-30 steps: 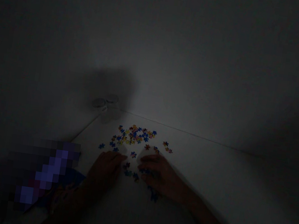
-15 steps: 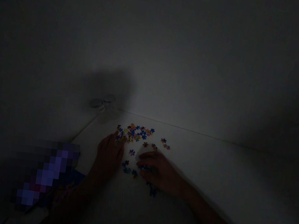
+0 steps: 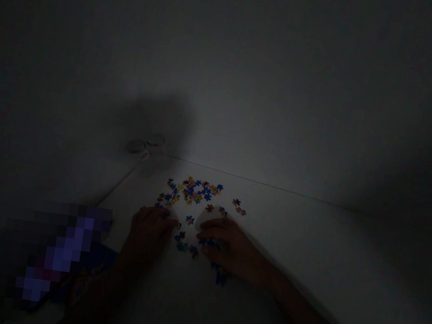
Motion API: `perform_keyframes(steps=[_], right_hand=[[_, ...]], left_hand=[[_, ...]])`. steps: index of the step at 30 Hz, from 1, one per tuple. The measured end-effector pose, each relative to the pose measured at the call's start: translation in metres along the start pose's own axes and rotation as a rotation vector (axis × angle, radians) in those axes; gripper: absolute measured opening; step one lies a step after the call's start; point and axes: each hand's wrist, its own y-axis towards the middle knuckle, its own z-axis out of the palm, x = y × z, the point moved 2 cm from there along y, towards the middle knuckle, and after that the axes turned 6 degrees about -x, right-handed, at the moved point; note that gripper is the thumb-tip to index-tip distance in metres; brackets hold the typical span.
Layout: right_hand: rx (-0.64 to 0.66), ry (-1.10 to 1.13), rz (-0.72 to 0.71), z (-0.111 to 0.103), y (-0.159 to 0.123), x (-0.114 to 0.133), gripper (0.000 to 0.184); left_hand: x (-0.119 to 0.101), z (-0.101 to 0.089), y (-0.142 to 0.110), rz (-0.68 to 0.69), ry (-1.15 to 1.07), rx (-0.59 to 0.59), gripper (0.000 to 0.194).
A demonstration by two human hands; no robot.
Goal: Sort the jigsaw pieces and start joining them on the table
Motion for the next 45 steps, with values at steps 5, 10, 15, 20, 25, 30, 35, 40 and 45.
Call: perform_keyframes(steps=[5, 10, 15, 20, 25, 30, 35, 40, 45], right_hand=[[0.013, 0.018, 0.016, 0.000, -0.001, -0.002, 0.034], [0.064, 0.017, 0.051, -0.003, 0.000, -0.003, 0.034], [0.085, 0.051, 0.091, -0.006, 0.000, -0.004, 0.034], [0.069, 0.046, 0.066, -0.005, -0.001, -0.006, 0.035], [0.064, 0.032, 0.071, -0.006, 0.000, -0.002, 0.037], [0.053, 0.033, 0.058, -0.006, 0.001, -0.002, 0.037], [0.061, 0.040, 0.050, -0.005, 0.002, -0.003, 0.035], [0.053, 0.060, 0.053, -0.004, 0.001, -0.003, 0.036], [0.031, 0.055, 0.050, -0.003, 0.001, -0.004, 0.036]], left_hand=[[-0.011, -0.004, 0.000, 0.114, -0.043, 0.105, 0.015], [-0.016, -0.001, -0.003, 0.135, -0.139, 0.107, 0.014], [0.007, -0.006, 0.007, 0.009, -0.153, 0.014, 0.020], [0.033, -0.014, 0.017, -0.244, 0.048, -0.020, 0.033], [0.032, -0.011, 0.017, -0.317, 0.152, 0.018, 0.034], [0.037, -0.011, 0.017, -0.371, 0.067, -0.021, 0.036], [0.029, -0.004, 0.020, -0.218, 0.114, -0.054, 0.034], [0.026, 0.007, 0.020, -0.191, 0.192, -0.066, 0.032], [0.026, 0.004, 0.016, -0.166, 0.228, -0.112, 0.031]])
